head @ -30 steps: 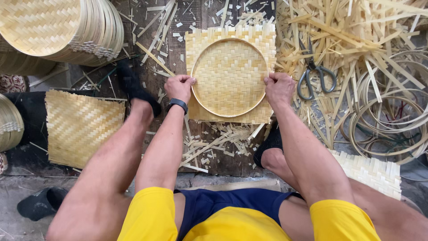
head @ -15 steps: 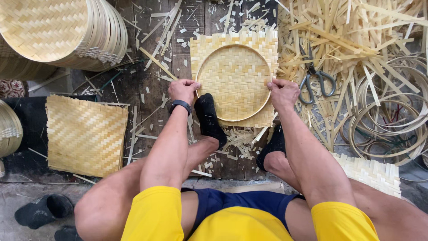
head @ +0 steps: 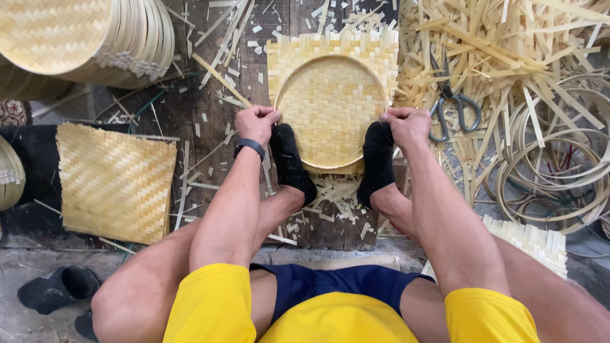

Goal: The person assembles a circular bamboo rim onto a woven base, uses large shears to trim the excess bamboo strips from around the rim, and places the finished component onto a stack of similar items.

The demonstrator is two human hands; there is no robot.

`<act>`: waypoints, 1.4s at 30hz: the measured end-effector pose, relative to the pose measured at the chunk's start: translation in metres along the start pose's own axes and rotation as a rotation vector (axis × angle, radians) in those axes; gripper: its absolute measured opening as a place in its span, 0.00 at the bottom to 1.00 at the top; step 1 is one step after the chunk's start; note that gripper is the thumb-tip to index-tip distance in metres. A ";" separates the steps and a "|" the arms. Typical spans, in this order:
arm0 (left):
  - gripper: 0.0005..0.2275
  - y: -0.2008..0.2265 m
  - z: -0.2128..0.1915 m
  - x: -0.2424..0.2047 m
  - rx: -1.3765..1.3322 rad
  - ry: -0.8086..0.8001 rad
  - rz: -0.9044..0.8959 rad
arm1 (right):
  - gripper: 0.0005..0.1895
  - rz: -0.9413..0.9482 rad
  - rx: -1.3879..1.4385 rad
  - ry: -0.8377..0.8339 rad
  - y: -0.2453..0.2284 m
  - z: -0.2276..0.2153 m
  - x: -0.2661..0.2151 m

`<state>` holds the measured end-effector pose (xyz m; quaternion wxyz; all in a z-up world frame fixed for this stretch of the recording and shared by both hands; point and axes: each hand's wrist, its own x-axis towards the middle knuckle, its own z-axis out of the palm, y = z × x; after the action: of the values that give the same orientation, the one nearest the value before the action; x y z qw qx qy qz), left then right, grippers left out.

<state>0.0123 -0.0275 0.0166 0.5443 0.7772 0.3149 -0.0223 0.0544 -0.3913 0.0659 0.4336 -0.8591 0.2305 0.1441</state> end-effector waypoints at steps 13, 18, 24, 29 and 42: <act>0.15 0.102 0.072 0.048 0.636 -0.058 1.053 | 0.49 -1.162 -0.834 -0.215 -0.063 0.081 -0.108; 0.13 0.100 0.106 0.065 0.509 -0.160 0.772 | 0.43 -1.215 -0.861 -0.142 -0.023 0.102 -0.098; 0.13 0.120 0.099 0.056 0.487 -0.169 0.686 | 0.43 -1.173 -0.842 -0.103 -0.018 0.106 -0.101; 0.14 0.112 0.100 0.057 0.435 -0.193 0.652 | 0.43 -1.274 -0.849 -0.051 -0.002 0.109 -0.097; 0.12 0.131 0.097 0.060 0.411 -0.299 0.344 | 0.37 -1.047 -0.729 0.006 -0.015 0.141 -0.118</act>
<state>0.1575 -0.1106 0.0632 0.4119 0.9010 0.0841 -0.1072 -0.0452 -0.2377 0.0468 0.1258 -0.9507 -0.2827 -0.0200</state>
